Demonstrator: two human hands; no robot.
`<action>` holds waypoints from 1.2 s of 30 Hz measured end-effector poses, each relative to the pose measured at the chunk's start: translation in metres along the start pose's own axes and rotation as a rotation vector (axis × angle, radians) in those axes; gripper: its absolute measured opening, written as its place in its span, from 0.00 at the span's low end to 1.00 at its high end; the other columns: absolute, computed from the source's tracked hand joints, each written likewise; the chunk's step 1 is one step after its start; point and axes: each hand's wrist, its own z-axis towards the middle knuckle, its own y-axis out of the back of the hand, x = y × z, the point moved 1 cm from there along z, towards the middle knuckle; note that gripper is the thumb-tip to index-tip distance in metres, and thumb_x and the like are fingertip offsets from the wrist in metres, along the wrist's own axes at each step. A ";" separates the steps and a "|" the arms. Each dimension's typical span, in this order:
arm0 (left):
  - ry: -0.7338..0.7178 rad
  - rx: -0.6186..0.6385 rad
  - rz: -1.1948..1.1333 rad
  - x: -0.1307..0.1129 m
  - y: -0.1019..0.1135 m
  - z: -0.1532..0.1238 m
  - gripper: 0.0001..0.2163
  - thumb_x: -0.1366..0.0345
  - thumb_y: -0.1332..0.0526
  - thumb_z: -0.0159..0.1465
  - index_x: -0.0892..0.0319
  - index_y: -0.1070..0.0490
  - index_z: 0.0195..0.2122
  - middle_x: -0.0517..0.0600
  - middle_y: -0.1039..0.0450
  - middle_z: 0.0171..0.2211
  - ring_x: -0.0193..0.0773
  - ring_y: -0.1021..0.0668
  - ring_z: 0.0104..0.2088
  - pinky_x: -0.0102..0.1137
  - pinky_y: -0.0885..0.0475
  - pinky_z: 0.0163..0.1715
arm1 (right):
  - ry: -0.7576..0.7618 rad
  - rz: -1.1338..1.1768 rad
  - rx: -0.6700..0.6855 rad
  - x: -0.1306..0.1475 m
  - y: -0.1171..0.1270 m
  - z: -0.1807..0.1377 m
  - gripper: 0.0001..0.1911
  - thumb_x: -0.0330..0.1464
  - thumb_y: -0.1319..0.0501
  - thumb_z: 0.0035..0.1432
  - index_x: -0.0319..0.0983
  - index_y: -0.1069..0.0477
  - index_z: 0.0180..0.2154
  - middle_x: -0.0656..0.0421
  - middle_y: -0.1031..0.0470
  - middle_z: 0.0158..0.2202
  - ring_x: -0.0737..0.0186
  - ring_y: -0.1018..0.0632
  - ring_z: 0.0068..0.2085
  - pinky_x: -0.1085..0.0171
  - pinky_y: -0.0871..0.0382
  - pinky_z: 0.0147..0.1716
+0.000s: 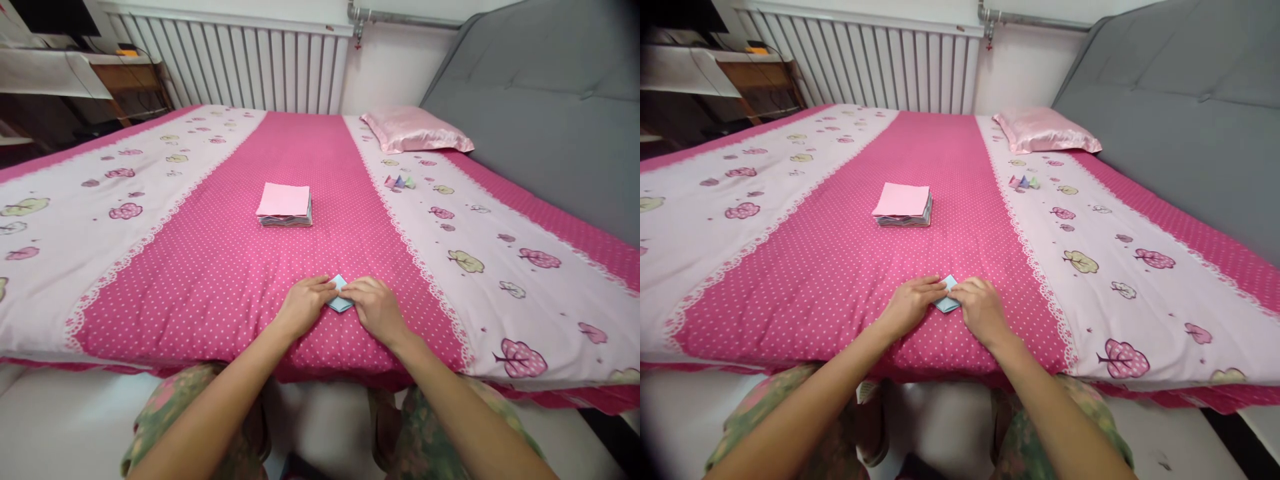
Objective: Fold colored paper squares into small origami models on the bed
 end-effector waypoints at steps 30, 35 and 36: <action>0.136 -0.002 -0.125 0.010 0.024 -0.011 0.15 0.80 0.48 0.55 0.60 0.27 0.37 0.53 0.25 0.43 0.40 0.25 0.45 0.35 0.31 0.47 | 0.152 -0.012 -0.025 -0.010 0.018 -0.004 0.28 0.19 0.47 0.45 0.40 0.36 0.51 0.52 0.37 0.54 0.54 0.36 0.53 0.53 0.40 0.51; 0.169 -0.035 -0.217 0.011 0.023 -0.012 0.19 0.82 0.50 0.53 0.59 0.29 0.40 0.53 0.27 0.45 0.38 0.27 0.47 0.35 0.33 0.49 | 0.131 0.054 -0.076 -0.013 0.006 -0.001 0.17 0.23 0.47 0.54 0.41 0.29 0.44 0.54 0.32 0.51 0.55 0.32 0.50 0.52 0.37 0.49; 0.168 -0.051 -0.251 0.011 0.023 -0.012 0.20 0.82 0.50 0.52 0.59 0.29 0.41 0.53 0.28 0.46 0.38 0.27 0.48 0.35 0.34 0.50 | 0.115 0.082 -0.099 -0.012 0.005 0.000 0.15 0.24 0.47 0.55 0.41 0.28 0.42 0.53 0.30 0.49 0.56 0.31 0.49 0.53 0.37 0.48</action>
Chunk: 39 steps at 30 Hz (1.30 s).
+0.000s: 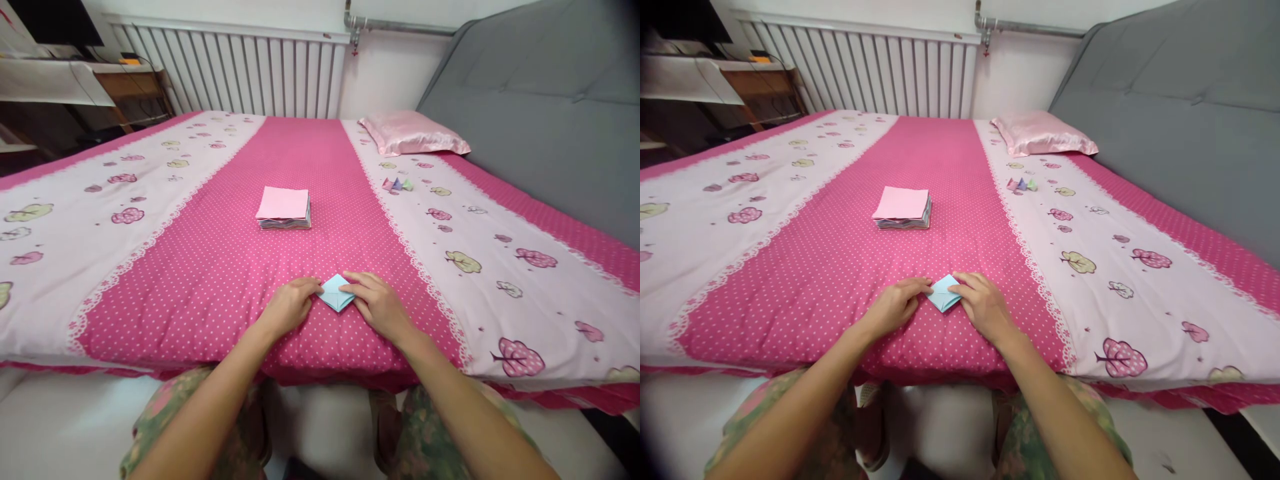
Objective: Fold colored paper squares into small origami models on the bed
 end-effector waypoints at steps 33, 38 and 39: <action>0.710 -0.027 -1.202 -0.032 -0.007 -0.003 0.10 0.62 0.33 0.49 0.65 0.30 0.22 0.49 0.28 0.20 0.28 0.27 0.19 0.24 0.31 0.22 | -0.404 0.950 -0.040 0.024 -0.006 0.007 0.30 0.33 0.41 0.53 0.43 0.45 0.58 0.57 0.27 0.40 0.68 0.27 0.30 0.68 0.31 0.29; 0.709 -0.025 -1.220 -0.030 -0.007 -0.005 0.11 0.61 0.34 0.50 0.66 0.28 0.25 0.50 0.27 0.22 0.29 0.26 0.21 0.24 0.30 0.24 | -0.387 0.943 -0.072 0.021 -0.007 0.006 0.28 0.32 0.40 0.52 0.44 0.41 0.55 0.55 0.31 0.50 0.62 0.25 0.41 0.64 0.30 0.38; 0.711 -0.023 -1.224 -0.030 -0.007 -0.005 0.11 0.61 0.34 0.50 0.66 0.28 0.26 0.50 0.27 0.22 0.29 0.26 0.21 0.24 0.30 0.24 | -0.382 0.927 -0.078 0.020 -0.008 0.006 0.27 0.32 0.39 0.52 0.44 0.39 0.54 0.54 0.31 0.51 0.61 0.25 0.42 0.62 0.30 0.40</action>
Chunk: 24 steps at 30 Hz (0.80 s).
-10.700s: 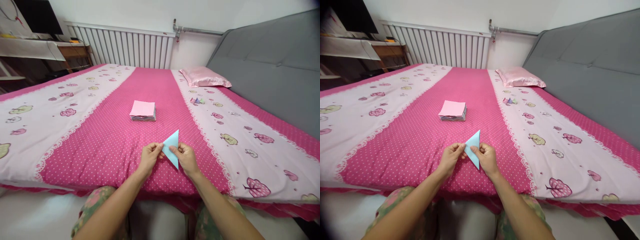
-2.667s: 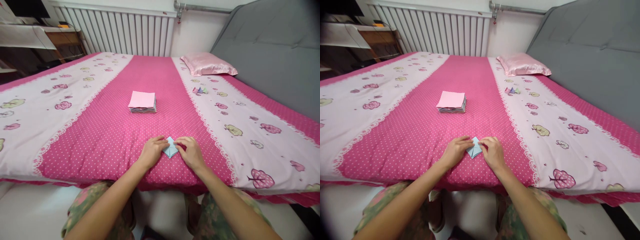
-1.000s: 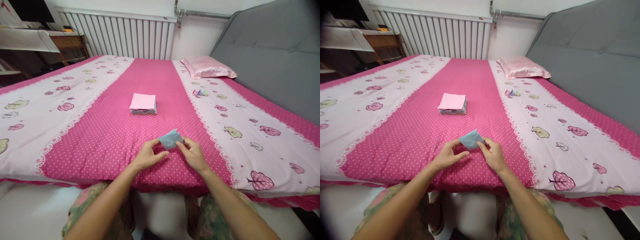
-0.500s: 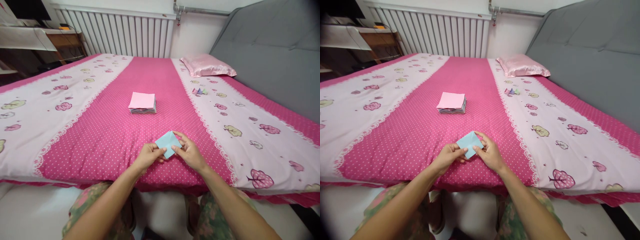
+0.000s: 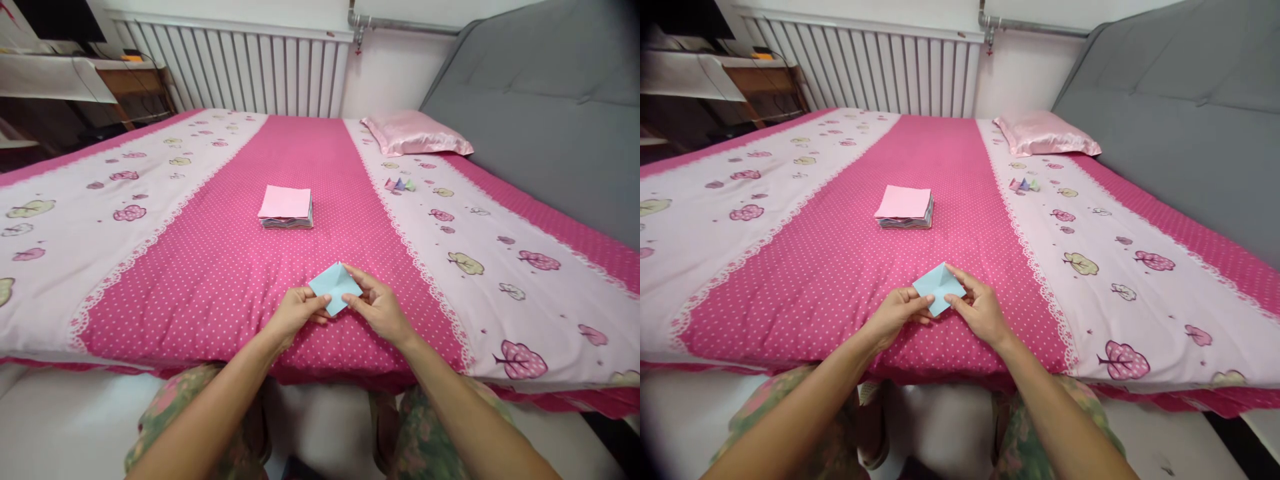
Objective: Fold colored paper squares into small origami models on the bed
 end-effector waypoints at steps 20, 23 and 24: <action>0.036 0.021 -0.141 -0.002 0.003 -0.001 0.11 0.62 0.42 0.52 0.67 0.27 0.28 0.55 0.25 0.23 0.36 0.24 0.23 0.30 0.28 0.27 | 0.234 -0.374 0.061 0.018 0.002 -0.004 0.19 0.25 0.46 0.51 0.44 0.26 0.43 0.56 0.27 0.39 0.60 0.26 0.39 0.61 0.31 0.38; 0.051 0.057 -0.170 -0.004 0.003 -0.003 0.14 0.59 0.45 0.53 0.66 0.27 0.28 0.56 0.24 0.24 0.37 0.23 0.24 0.30 0.28 0.27 | 0.255 -0.359 0.110 0.021 0.004 -0.005 0.19 0.28 0.47 0.52 0.43 0.27 0.45 0.55 0.28 0.42 0.58 0.27 0.40 0.60 0.32 0.38; 0.047 0.066 -0.159 -0.004 0.003 -0.003 0.16 0.57 0.44 0.54 0.66 0.27 0.29 0.56 0.24 0.24 0.38 0.23 0.24 0.31 0.28 0.27 | 0.251 -0.362 0.103 0.021 0.004 -0.006 0.17 0.29 0.47 0.53 0.43 0.27 0.44 0.55 0.28 0.42 0.57 0.27 0.40 0.59 0.32 0.38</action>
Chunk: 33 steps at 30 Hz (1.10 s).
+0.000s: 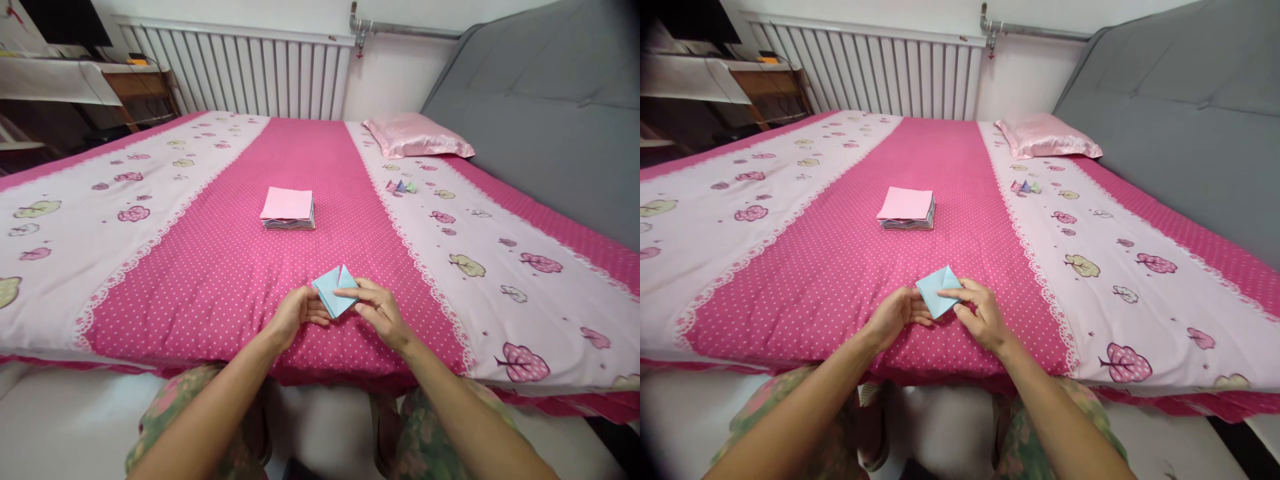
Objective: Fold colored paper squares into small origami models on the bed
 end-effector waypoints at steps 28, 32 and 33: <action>-0.194 -0.038 0.307 0.006 -0.004 0.002 0.12 0.57 0.36 0.50 0.62 0.24 0.26 0.49 0.25 0.23 0.31 0.28 0.23 0.27 0.34 0.27 | -0.488 0.410 -0.102 -0.016 -0.012 0.001 0.15 0.38 0.33 0.42 0.34 0.27 0.31 0.57 0.24 0.29 0.63 0.26 0.29 0.64 0.33 0.30; -0.239 -0.084 0.320 0.000 -0.001 0.002 0.12 0.58 0.35 0.50 0.63 0.25 0.27 0.48 0.26 0.23 0.30 0.29 0.23 0.26 0.35 0.26 | -0.541 0.391 -0.092 -0.017 -0.010 0.001 0.16 0.39 0.32 0.41 0.33 0.26 0.30 0.58 0.25 0.26 0.65 0.27 0.26 0.66 0.36 0.28; -0.241 -0.086 0.363 -0.001 0.001 0.003 0.12 0.57 0.36 0.50 0.64 0.26 0.26 0.47 0.28 0.22 0.30 0.31 0.22 0.25 0.36 0.24 | -0.546 0.388 -0.086 -0.018 -0.010 0.001 0.16 0.39 0.32 0.40 0.33 0.26 0.30 0.58 0.25 0.26 0.66 0.28 0.26 0.66 0.37 0.27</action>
